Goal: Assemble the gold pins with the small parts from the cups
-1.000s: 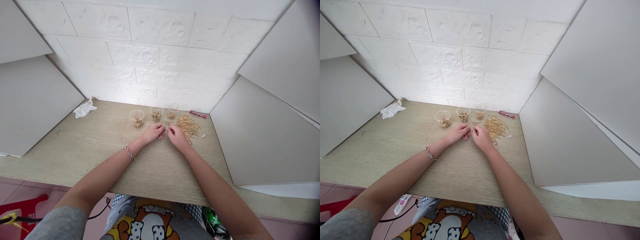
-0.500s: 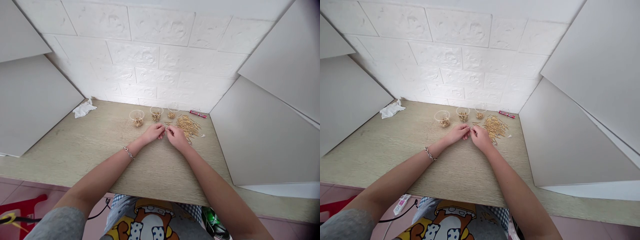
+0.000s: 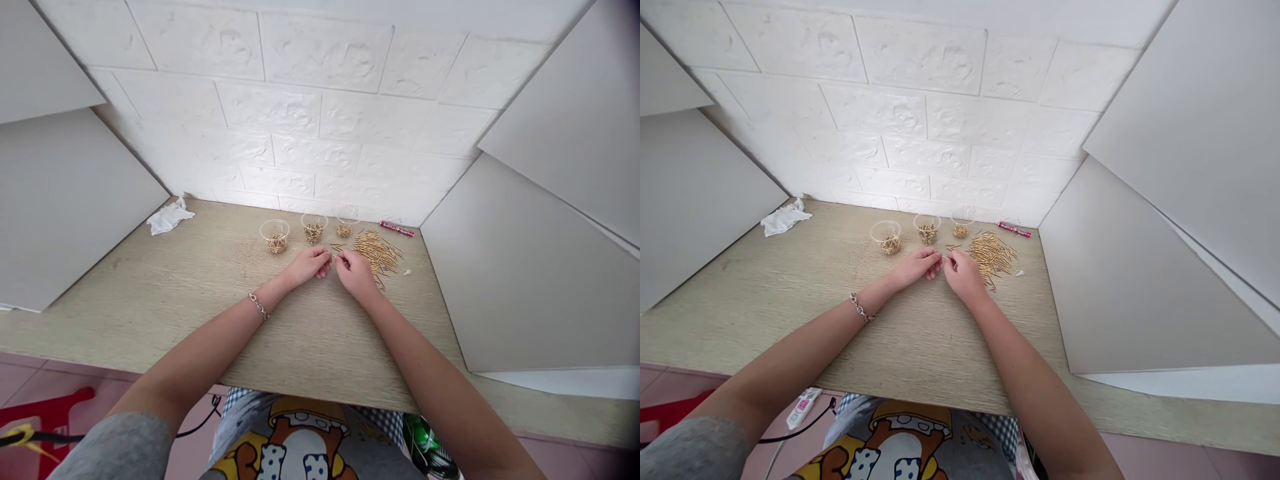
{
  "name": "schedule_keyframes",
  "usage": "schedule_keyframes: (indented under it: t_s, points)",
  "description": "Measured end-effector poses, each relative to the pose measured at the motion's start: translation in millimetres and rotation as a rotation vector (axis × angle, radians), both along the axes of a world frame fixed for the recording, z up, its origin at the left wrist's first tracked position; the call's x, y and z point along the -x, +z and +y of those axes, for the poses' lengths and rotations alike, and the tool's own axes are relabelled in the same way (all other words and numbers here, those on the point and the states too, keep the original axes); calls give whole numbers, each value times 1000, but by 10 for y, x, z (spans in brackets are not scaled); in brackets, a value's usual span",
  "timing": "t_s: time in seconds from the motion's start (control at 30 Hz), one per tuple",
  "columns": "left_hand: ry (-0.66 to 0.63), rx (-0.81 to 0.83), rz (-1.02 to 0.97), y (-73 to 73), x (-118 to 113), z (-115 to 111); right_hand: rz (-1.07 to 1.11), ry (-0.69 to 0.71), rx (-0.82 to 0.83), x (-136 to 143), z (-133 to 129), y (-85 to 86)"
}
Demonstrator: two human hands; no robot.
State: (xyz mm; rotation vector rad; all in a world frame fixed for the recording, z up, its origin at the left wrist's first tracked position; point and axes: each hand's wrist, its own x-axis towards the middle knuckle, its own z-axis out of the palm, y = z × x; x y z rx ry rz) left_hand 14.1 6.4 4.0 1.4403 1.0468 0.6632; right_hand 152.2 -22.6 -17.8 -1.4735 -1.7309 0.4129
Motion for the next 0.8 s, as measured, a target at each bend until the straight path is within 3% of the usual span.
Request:
schedule_keyframes:
  t_s: [0.2, 0.53, 0.8]
  points:
    - [-15, -44, 12, -44, 7, 10, -16, 13, 27, 2, -3, 7]
    - [-72, -265, 177, -127, 15, 8, -60, 49, 84, 0, -1, 1]
    - [-89, -290, 201, -150, 19, 28, -62, 57, 75, -11, 18, -30]
